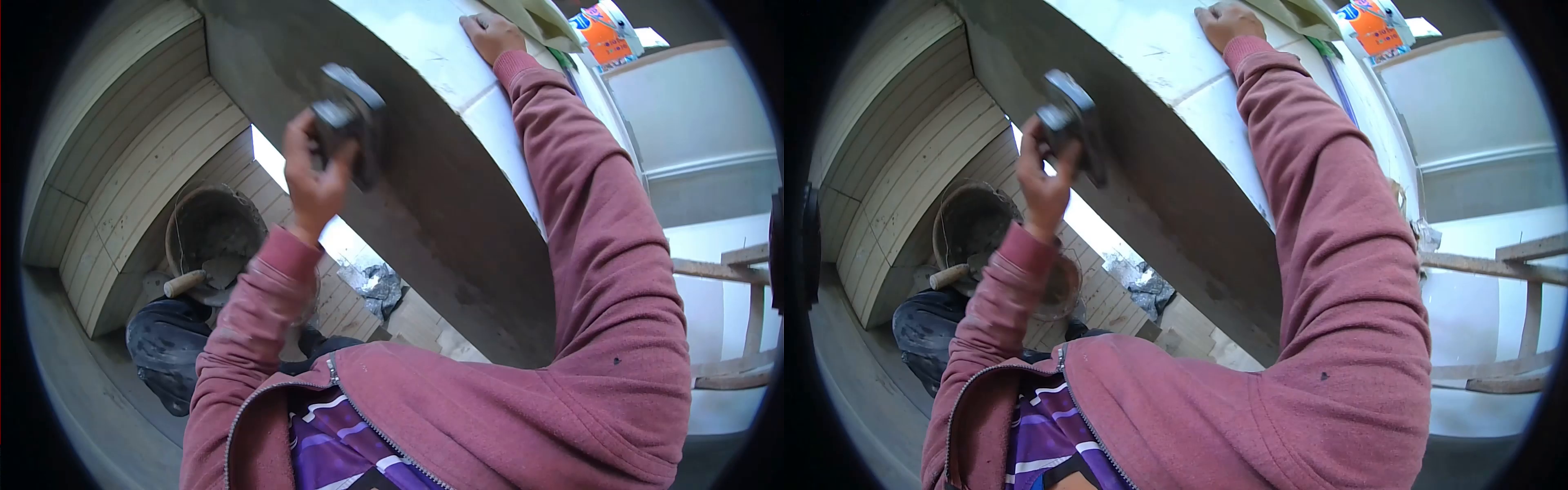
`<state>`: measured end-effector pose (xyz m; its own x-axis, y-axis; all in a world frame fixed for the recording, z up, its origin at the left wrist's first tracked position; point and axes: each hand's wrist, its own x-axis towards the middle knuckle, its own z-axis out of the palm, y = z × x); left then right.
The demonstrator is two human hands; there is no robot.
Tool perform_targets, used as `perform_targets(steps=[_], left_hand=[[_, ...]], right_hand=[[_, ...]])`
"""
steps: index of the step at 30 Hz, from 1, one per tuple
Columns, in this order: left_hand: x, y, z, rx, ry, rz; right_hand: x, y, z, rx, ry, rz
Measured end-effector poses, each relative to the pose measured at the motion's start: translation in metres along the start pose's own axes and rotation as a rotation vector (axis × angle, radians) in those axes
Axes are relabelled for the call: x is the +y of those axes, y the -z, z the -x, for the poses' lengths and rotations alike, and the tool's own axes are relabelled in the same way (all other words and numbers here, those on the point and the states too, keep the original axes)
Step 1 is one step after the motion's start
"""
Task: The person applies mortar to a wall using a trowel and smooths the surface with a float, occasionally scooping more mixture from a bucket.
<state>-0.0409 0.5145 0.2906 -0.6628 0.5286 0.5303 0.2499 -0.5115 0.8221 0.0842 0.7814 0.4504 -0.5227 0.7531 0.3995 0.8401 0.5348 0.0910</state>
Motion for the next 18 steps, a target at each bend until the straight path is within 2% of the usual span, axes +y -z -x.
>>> perform_targets(steps=[3,7,10,13,14,15,17,18], left_hand=[[0.014,0.007,-0.028,-0.060,0.047,0.155],[0.020,-0.011,-0.019,-0.116,0.078,0.233],[0.038,-0.029,0.007,-0.126,-0.053,0.129],[0.076,-0.050,0.045,-0.200,-0.237,0.042],[0.091,-0.059,0.060,-0.244,-0.363,0.042],[0.107,-0.062,0.078,-0.339,-0.407,0.015],[0.122,-0.067,0.109,-0.603,-0.297,0.145],[0.126,-0.064,0.116,-0.644,-0.292,0.164]], right_hand=[[0.035,0.050,0.058,-0.081,0.046,0.116],[0.145,0.091,0.161,-0.139,0.033,0.247],[0.211,0.090,0.224,-0.086,-0.069,0.158],[0.228,0.093,0.249,-0.061,-0.132,0.116],[0.226,0.095,0.246,-0.068,-0.138,0.126],[0.223,0.095,0.245,-0.077,-0.141,0.134],[0.223,0.089,0.239,-0.082,-0.140,0.136],[0.223,0.086,0.239,-0.089,-0.150,0.145]])
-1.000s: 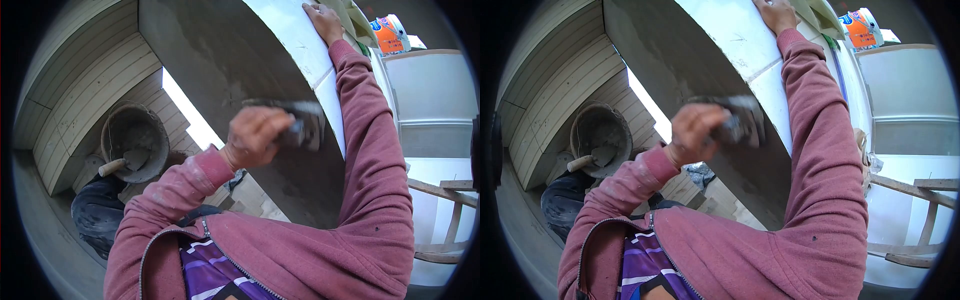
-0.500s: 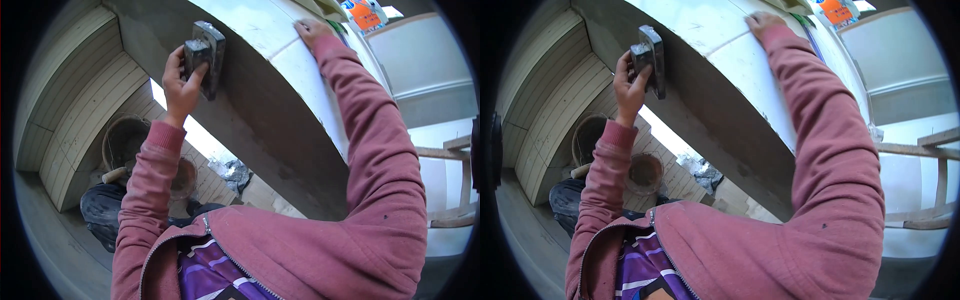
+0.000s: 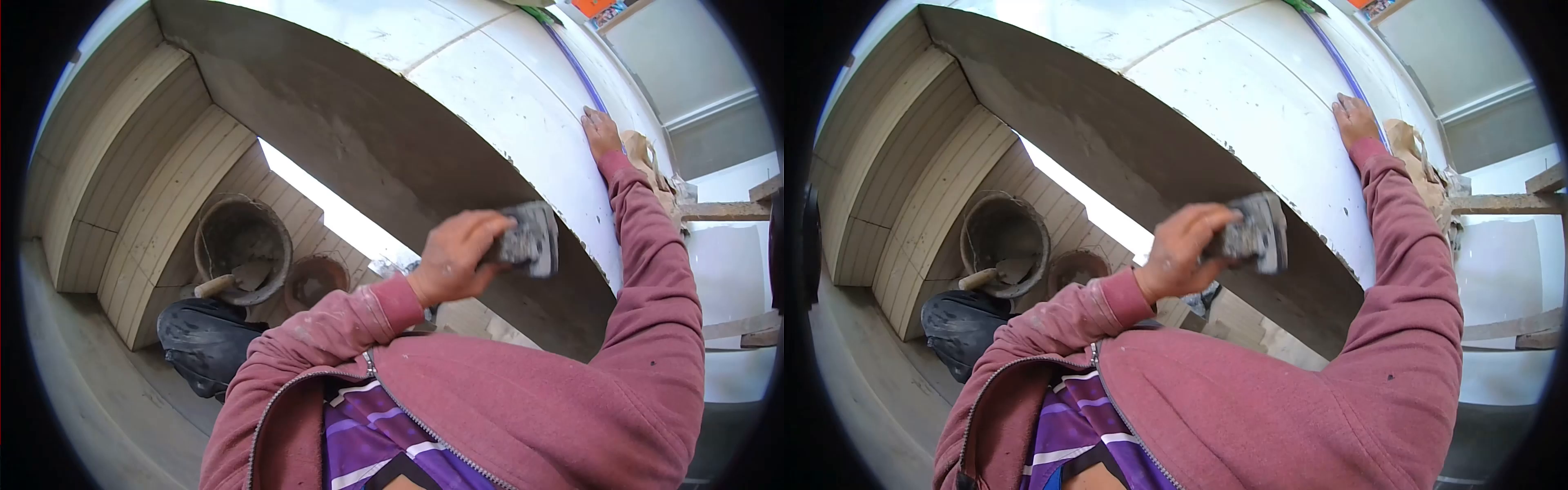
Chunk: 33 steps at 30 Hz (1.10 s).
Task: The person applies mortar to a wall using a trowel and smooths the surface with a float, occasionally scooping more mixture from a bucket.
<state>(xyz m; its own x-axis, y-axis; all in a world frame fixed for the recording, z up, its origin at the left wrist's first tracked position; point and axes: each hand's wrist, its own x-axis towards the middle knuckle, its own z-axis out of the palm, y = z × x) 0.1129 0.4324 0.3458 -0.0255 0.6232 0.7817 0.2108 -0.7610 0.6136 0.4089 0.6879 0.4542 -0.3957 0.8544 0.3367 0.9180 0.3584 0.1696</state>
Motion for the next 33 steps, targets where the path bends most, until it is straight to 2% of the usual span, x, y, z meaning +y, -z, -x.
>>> perform_targets(steps=[3,5,7,9,13,15,17,19,21,23,24,26,27,29,30,31,33], left_hand=[[-0.011,0.021,0.002,-0.039,-0.036,-0.016],[-0.037,0.053,-0.004,0.240,-0.031,-0.192],[-0.070,0.087,-0.006,0.418,0.194,0.001],[-0.079,0.123,-0.026,0.509,0.368,0.259],[-0.112,0.165,-0.046,0.550,0.300,0.167],[-0.114,0.155,-0.047,0.545,0.297,0.134],[-0.118,0.135,-0.045,0.486,0.263,-0.040],[-0.099,0.101,-0.037,0.442,0.060,-0.309],[-0.066,0.065,-0.013,0.142,-0.091,-0.437],[-0.043,0.045,0.013,-0.193,-0.030,-0.205],[-0.049,0.051,0.014,-0.183,-0.029,-0.222],[-0.074,0.074,0.024,0.155,0.131,-0.188],[-0.094,0.105,0.018,0.243,0.144,-0.268],[-0.128,0.172,0.002,0.443,0.386,-0.029],[-0.132,0.204,-0.024,0.485,0.255,-0.059],[-0.160,0.241,-0.031,0.568,0.278,-0.127],[-0.189,0.304,-0.054,0.630,0.353,0.100]], right_hand=[[0.000,-0.004,-0.004,0.002,-0.010,0.013],[-0.004,-0.004,-0.001,0.010,-0.025,0.008],[-0.009,-0.002,0.003,0.032,-0.056,0.024],[0.000,-0.009,0.004,0.069,-0.047,0.005],[-0.002,-0.010,0.004,0.075,-0.042,0.023],[-0.006,-0.009,0.004,0.073,-0.053,0.020],[-0.011,-0.004,0.005,0.082,-0.070,0.036],[-0.011,-0.002,0.009,0.068,-0.083,-0.007],[-0.011,-0.004,0.009,0.066,-0.068,-0.021],[-0.005,-0.009,0.008,0.061,-0.064,-0.008],[-0.002,-0.012,0.004,0.066,-0.062,0.006],[-0.001,-0.014,0.003,0.071,-0.059,-0.003],[-0.002,-0.013,0.006,0.062,-0.069,0.001],[-0.004,-0.014,0.009,0.070,-0.057,-0.016],[0.003,-0.019,0.006,0.078,-0.049,-0.015],[0.007,-0.021,0.005,0.091,-0.043,-0.011],[0.006,-0.020,0.005,0.098,-0.037,-0.017]])
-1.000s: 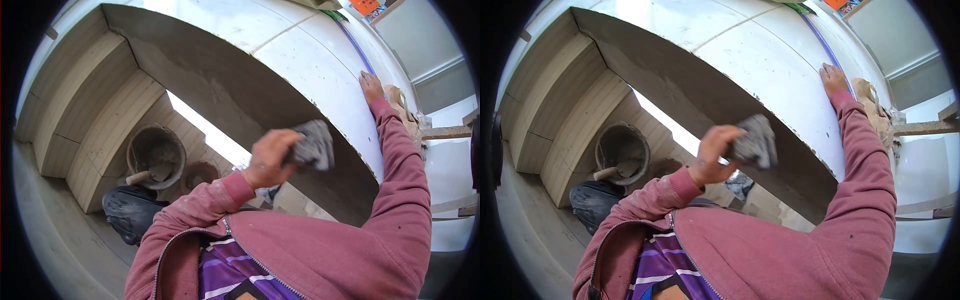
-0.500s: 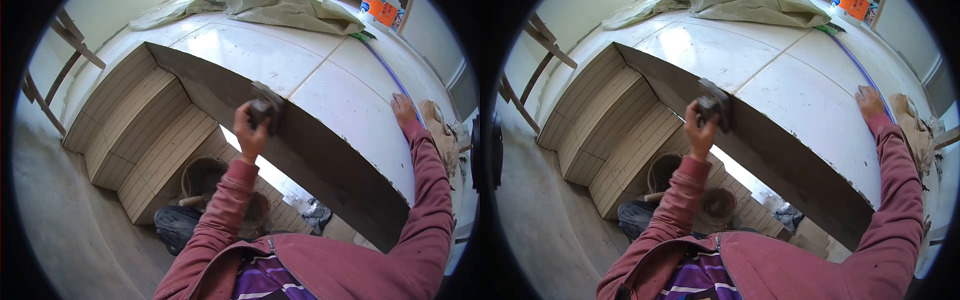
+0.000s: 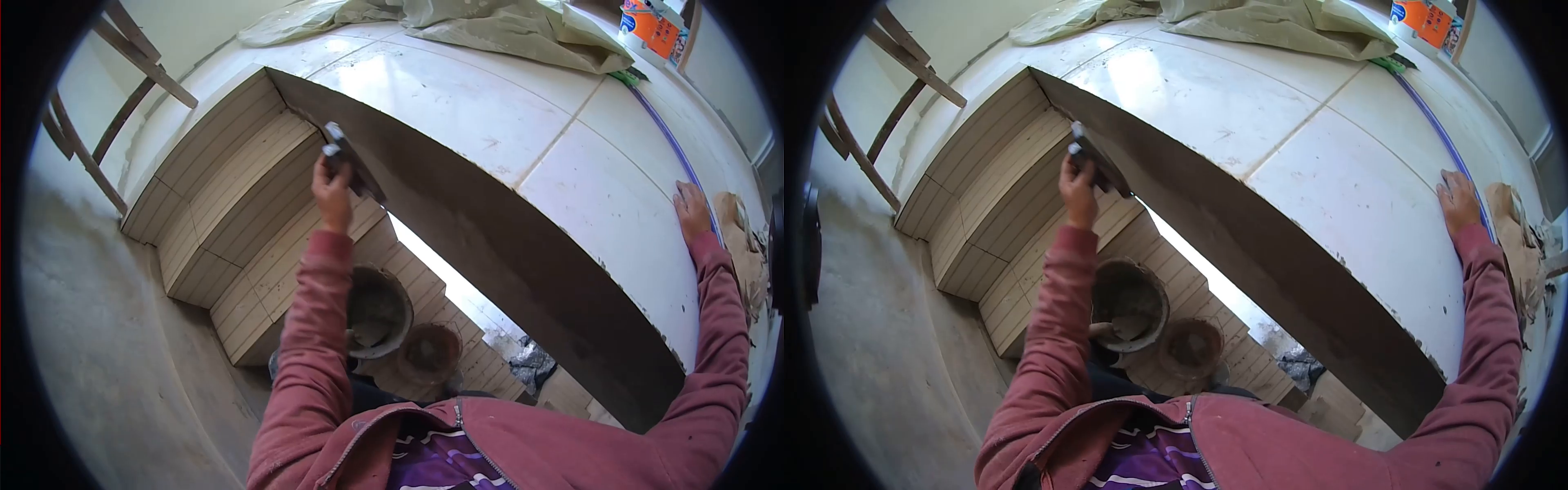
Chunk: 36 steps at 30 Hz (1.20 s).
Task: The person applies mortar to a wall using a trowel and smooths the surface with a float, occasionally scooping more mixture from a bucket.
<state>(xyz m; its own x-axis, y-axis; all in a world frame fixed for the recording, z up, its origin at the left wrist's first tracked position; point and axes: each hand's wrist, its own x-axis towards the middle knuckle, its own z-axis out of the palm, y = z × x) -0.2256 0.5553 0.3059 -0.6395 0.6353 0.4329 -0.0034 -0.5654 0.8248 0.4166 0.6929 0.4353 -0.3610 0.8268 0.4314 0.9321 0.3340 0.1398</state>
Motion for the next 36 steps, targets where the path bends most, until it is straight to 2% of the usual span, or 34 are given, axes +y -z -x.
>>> perform_targets(steps=[5,8,10,18,21,23,26,27,28,30,33,34,36], left_hand=[[-0.014,0.028,-0.098,0.014,0.062,0.034],[-0.008,0.011,-0.098,0.018,0.097,0.067],[-0.006,-0.008,-0.085,-0.156,0.006,0.069],[0.026,-0.109,0.082,-0.100,-0.190,-0.199],[0.045,-0.155,0.157,-0.194,-0.470,-0.339],[0.053,-0.179,0.209,-0.278,-0.499,-0.359],[0.057,-0.196,0.278,-0.678,-0.445,-0.258],[0.060,-0.197,0.291,-0.899,-0.372,-0.212],[0.061,-0.192,0.299,-0.901,-0.378,-0.210],[0.056,-0.178,0.307,-1.229,-0.418,-0.193],[0.040,-0.118,0.284,-1.241,-0.256,-0.382],[0.054,-0.095,0.265,-1.306,-0.200,-0.581],[0.058,-0.042,0.239,-1.232,-0.163,-0.722]], right_hand=[[-0.012,0.010,0.003,-0.016,-0.028,0.010],[-0.008,0.007,0.003,0.000,-0.007,0.024],[-0.007,0.006,0.002,-0.003,-0.012,-0.002],[-0.003,0.003,0.001,-0.003,-0.016,-0.022],[-0.009,0.007,0.001,-0.005,-0.035,-0.030],[-0.011,0.008,0.000,-0.025,-0.065,-0.029],[-0.011,0.007,-0.001,-0.049,-0.083,-0.042],[-0.011,0.006,0.001,-0.049,-0.085,-0.041],[-0.010,0.006,0.000,-0.050,-0.079,-0.026],[-0.009,0.006,-0.002,-0.044,-0.072,-0.011],[-0.012,0.005,0.000,-0.053,-0.085,0.033],[-0.014,0.007,0.000,-0.064,-0.087,0.035],[-0.016,0.008,0.001,-0.073,-0.093,0.034]])
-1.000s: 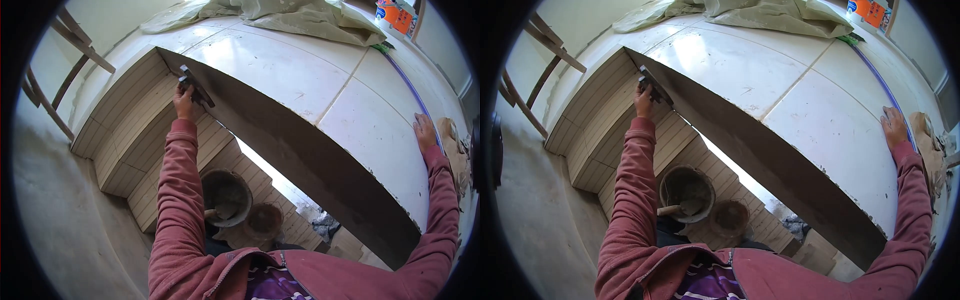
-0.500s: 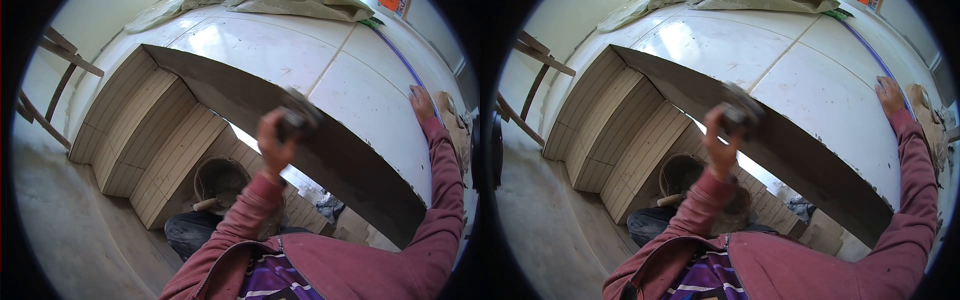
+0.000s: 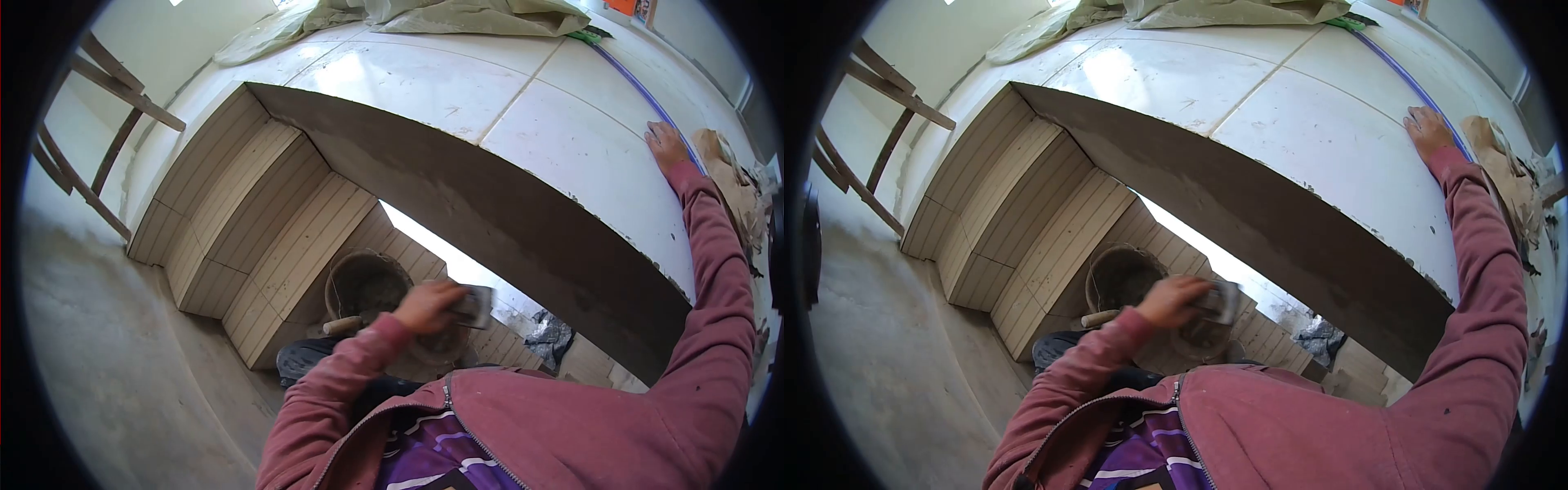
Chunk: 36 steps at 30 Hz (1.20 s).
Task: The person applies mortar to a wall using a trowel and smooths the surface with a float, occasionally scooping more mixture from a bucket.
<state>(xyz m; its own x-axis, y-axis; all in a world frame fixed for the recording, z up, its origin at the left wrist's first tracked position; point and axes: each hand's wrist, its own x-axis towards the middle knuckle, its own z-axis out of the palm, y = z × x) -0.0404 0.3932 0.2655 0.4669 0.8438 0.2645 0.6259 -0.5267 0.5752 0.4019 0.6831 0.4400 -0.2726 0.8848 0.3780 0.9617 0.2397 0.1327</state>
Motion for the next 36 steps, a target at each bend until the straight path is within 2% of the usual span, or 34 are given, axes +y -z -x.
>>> perform_targets(steps=[1,3,4,6,10,13,14,15,16,18,20,21,23,25,26,27,31,32,34,35,36], left_hand=[[-0.012,0.016,0.019,-0.014,0.120,-0.027],[-0.027,0.042,0.054,0.140,0.223,-0.117],[-0.032,0.053,0.066,0.144,0.222,-0.119],[-0.042,0.069,0.085,0.339,0.377,-0.013],[-0.051,0.076,0.092,0.563,0.437,0.074],[-0.050,0.080,0.097,0.620,0.442,0.107],[-0.052,0.079,0.103,0.579,0.423,0.068],[-0.053,0.078,0.108,0.538,0.407,0.031],[-0.055,0.078,0.114,0.578,0.424,0.041],[-0.059,0.078,0.123,0.515,0.480,0.006],[-0.061,0.080,0.127,0.516,0.514,-0.024],[-0.063,0.081,0.129,0.478,0.526,-0.075],[-0.068,0.080,0.131,0.477,0.564,-0.097],[-0.078,0.076,0.133,0.426,0.608,-0.121],[-0.086,0.070,0.135,0.443,0.621,-0.106],[-0.094,0.063,0.137,0.422,0.640,-0.092],[-0.105,0.053,0.145,0.304,0.762,-0.044],[-0.109,0.050,0.147,0.310,0.768,-0.035],[-0.119,0.042,0.147,0.479,0.804,0.119],[-0.123,0.045,0.143,0.525,0.880,0.341],[-0.132,0.043,0.139,0.537,0.881,0.353]], right_hand=[[-0.001,0.000,0.000,-0.001,-0.009,0.000],[0.000,-0.001,0.001,0.000,-0.016,0.004],[0.001,-0.002,0.002,0.008,-0.012,0.000],[0.003,-0.007,0.000,0.030,0.010,-0.010],[0.024,-0.025,-0.009,0.049,0.048,-0.011],[0.059,-0.051,-0.020,0.132,0.128,-0.048],[0.067,-0.057,-0.025,0.141,0.160,-0.073],[0.066,-0.061,-0.027,0.153,0.134,-0.054],[0.063,-0.060,-0.031,0.164,0.108,-0.035],[0.025,-0.041,-0.039,0.069,0.023,0.143],[-0.006,-0.036,-0.050,0.107,0.023,0.209],[-0.016,-0.042,-0.061,0.116,0.057,0.223],[-0.035,-0.050,-0.088,-0.022,0.132,0.171],[-0.091,-0.039,-0.098,-0.073,0.372,0.356],[-0.093,-0.061,-0.120,-0.020,0.496,0.381],[-0.116,-0.066,-0.133,0.082,0.618,0.339],[-0.237,-0.064,-0.181,0.204,0.887,0.141],[-0.261,-0.068,-0.194,0.141,0.818,0.053],[-0.300,-0.071,-0.214,0.071,0.757,-0.021],[-0.318,-0.069,-0.221,-0.040,0.597,-0.074],[-0.334,-0.065,-0.226,-0.144,0.436,-0.125]])
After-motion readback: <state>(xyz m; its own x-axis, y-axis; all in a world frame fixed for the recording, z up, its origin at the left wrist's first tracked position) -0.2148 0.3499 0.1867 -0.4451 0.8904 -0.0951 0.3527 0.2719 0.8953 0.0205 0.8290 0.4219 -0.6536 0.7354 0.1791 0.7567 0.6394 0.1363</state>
